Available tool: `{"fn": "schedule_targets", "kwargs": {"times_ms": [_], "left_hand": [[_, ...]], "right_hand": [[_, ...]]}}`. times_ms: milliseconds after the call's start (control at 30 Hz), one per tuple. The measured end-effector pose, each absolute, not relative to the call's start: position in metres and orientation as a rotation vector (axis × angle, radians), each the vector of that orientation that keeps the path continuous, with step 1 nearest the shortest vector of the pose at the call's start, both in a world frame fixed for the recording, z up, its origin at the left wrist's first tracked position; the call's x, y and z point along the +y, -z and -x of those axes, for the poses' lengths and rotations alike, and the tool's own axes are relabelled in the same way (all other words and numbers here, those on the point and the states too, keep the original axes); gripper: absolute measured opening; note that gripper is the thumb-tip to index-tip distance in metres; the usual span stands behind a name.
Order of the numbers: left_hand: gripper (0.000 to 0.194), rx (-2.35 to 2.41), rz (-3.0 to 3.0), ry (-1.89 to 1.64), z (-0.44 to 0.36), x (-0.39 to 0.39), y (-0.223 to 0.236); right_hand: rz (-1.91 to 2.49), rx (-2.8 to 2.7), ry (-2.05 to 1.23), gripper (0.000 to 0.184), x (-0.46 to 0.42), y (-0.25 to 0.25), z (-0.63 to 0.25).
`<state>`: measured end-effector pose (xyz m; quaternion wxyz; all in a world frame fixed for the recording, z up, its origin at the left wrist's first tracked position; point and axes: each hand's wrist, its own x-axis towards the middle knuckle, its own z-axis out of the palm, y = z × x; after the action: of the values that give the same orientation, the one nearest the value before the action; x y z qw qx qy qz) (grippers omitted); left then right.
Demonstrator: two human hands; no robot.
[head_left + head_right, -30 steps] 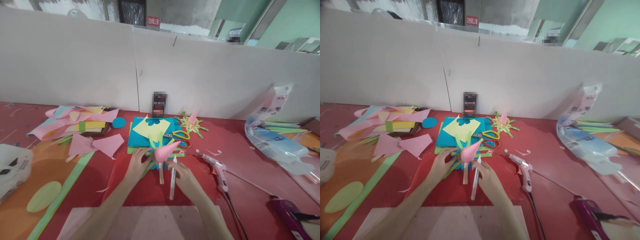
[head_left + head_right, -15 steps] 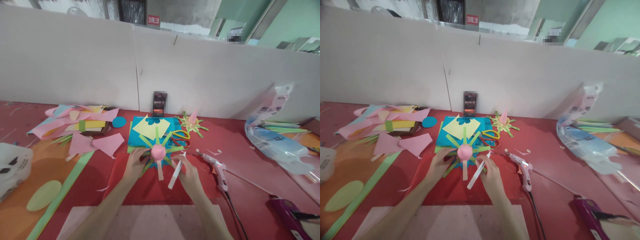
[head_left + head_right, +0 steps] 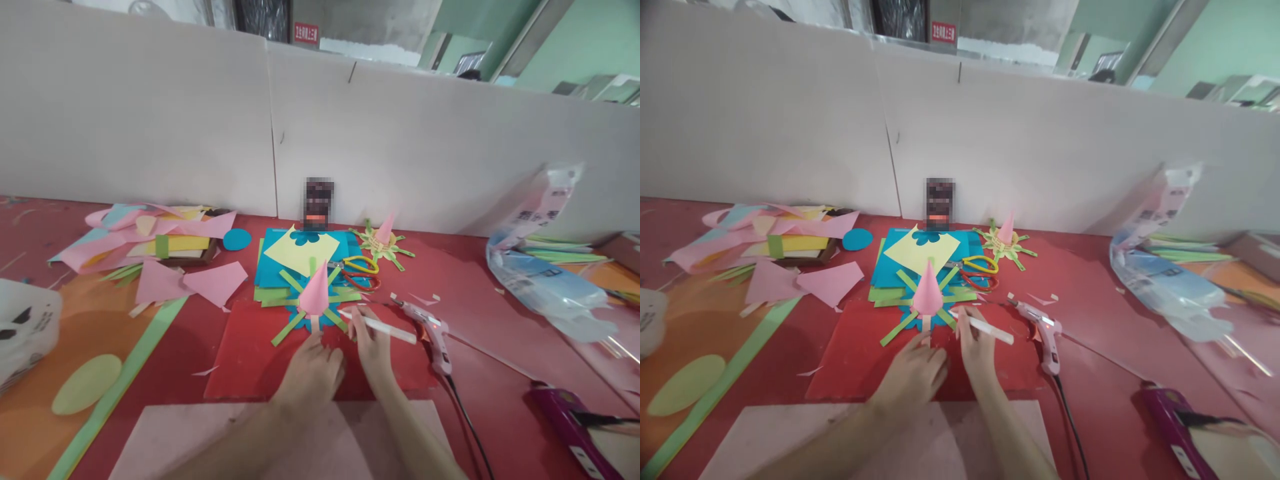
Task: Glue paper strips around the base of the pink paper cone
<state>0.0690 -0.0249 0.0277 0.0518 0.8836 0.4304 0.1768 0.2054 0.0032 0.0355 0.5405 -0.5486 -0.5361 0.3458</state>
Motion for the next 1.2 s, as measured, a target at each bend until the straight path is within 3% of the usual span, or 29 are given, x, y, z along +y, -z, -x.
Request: {"fn": "schedule_targets", "kwargs": {"times_ms": [167,500,933,1200], "left_hand": [[0.019,1.403,-2.769,-0.249,-0.087,-0.04,-0.017],[0.017,1.482,-2.847,0.029,-0.098,-0.053,-0.027],[0.019,1.449,-2.91,0.066,-0.097,-0.052,-0.031],[0.021,1.734,-2.842,-0.147,-0.101,-0.065,-0.024]], "right_hand": [[1.157,-1.202,-1.002,0.021,0.011,-0.026,-0.2],[1.212,-1.127,-1.026,0.026,0.018,-0.032,-0.208],[1.147,-1.135,-1.15,0.028,0.011,-0.02,-0.207],[1.169,-1.199,-1.085,0.029,0.009,-0.023,-0.207]]}}
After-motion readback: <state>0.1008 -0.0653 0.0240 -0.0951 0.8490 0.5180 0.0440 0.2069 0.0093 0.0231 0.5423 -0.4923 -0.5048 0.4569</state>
